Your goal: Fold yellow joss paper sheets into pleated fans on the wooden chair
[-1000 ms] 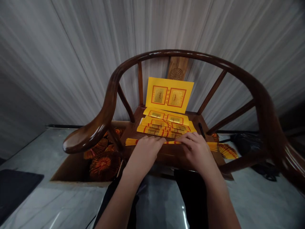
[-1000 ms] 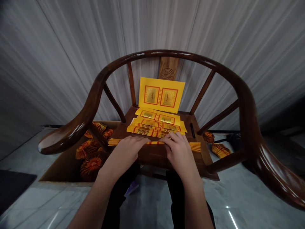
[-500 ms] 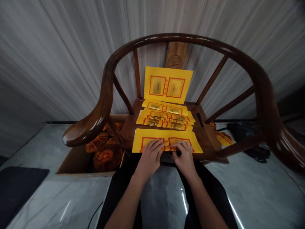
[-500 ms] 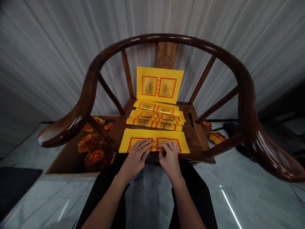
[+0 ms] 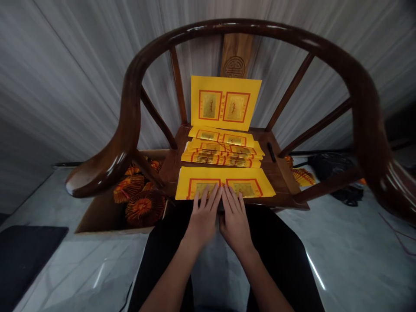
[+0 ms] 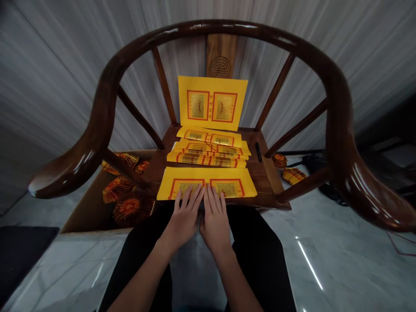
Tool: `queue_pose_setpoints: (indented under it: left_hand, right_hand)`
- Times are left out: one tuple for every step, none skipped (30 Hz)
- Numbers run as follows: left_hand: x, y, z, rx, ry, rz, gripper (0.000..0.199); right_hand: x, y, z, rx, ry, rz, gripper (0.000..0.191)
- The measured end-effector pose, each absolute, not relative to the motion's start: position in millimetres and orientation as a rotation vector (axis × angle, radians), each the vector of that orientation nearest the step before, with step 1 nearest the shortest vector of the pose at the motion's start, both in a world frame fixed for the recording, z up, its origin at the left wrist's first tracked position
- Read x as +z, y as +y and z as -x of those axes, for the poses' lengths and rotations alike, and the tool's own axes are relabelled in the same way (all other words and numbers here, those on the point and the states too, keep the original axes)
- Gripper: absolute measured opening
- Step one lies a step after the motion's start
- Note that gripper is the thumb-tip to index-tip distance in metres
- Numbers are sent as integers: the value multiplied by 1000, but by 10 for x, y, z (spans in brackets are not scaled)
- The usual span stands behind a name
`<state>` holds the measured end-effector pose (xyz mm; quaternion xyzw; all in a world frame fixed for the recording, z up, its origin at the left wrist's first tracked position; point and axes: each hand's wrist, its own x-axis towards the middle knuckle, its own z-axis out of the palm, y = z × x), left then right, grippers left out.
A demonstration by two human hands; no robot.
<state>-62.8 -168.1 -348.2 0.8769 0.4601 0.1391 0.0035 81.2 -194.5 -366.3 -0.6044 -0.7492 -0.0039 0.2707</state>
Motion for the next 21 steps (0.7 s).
queue_pose_setpoints:
  left_hand:
    - [-3492,-1681,647,432,1453,-2731,86]
    - [-3501,-1681,670,425,1467,-2710,90]
    - [-3512,-1681,695,421,1490,-2688,92]
    - [-3524,-1683,722,424,1522,-2664,94]
    - [-3536,-1688,751,430,1559,-2642,94]
    - [-3548,-1694,782,440,1602,-2622,92]
    - [-3558,-1702,815,455,1649,-2605,90]
    - [-3562,-1711,848,466,1691,-2591,87]
    - [-3561,-1721,881,475,1730,-2574,85]
    - [-3552,-1730,912,480,1765,-2555,83]
    - [-3534,-1737,939,487,1800,-2530,81]
    - [-3508,-1744,961,495,1833,-2502,80]
    - [-3474,-1749,978,508,1863,-2475,80]
    - [-3436,-1751,989,534,1896,-2448,79]
    - [-3394,-1750,998,575,1926,-2423,78]
    - [-3352,-1744,1005,622,1946,-2399,76]
    - [-3313,-1732,1015,683,1958,-2370,70]
    - [-3278,-1711,1031,752,1959,-2331,62]
    - [-3248,-1681,1055,828,1951,-2280,54]
    - [-3225,-1639,1089,907,1927,-2214,45]
    - [-3207,-1588,1133,993,1886,-2130,36]
  right_hand:
    - [-3652,-1965,-834,-20,-2001,1662,95]
    - [-3641,-1988,-863,-30,-1978,1699,96]
    - [-3631,-2013,-900,-44,-1951,1735,96]
    - [-3624,-2038,-943,-61,-1922,1764,95]
    - [-3621,-2062,-991,-81,-1892,1790,95]
    - [-3620,-2085,-1042,-103,-1861,1816,94]
    - [-3622,-2105,-1097,-126,-1830,1846,93]
    - [-3626,-2122,-1154,-147,-1798,1878,91]
    - [-3632,-2135,-1213,-164,-1768,1912,90]
    - [-3637,-2145,-1270,-175,-1735,1947,88]
    - [-3643,-2151,-1325,-184,-1699,1981,87]
    - [-3648,-2153,-1376,-193,-1659,2012,85]
    - [-3652,-2153,-1420,-200,-1619,2041,83]
    - [-3655,-2150,-1457,-206,-1581,2063,81]
    - [-3656,-2148,-1486,-214,-1547,2078,77]
    - [-3654,-2145,-1510,-225,-1517,2084,72]
    - [-3649,-2145,-1531,-238,-1489,2084,65]
    - [-3638,-2146,-1553,-255,-1463,2078,57]
    - [-3621,-2148,-1580,-272,-1434,2070,47]
    - [-3598,-2152,-1617,-290,-1399,2061,37]
    - [-3567,-2154,-1667,-303,-1364,2049,28]
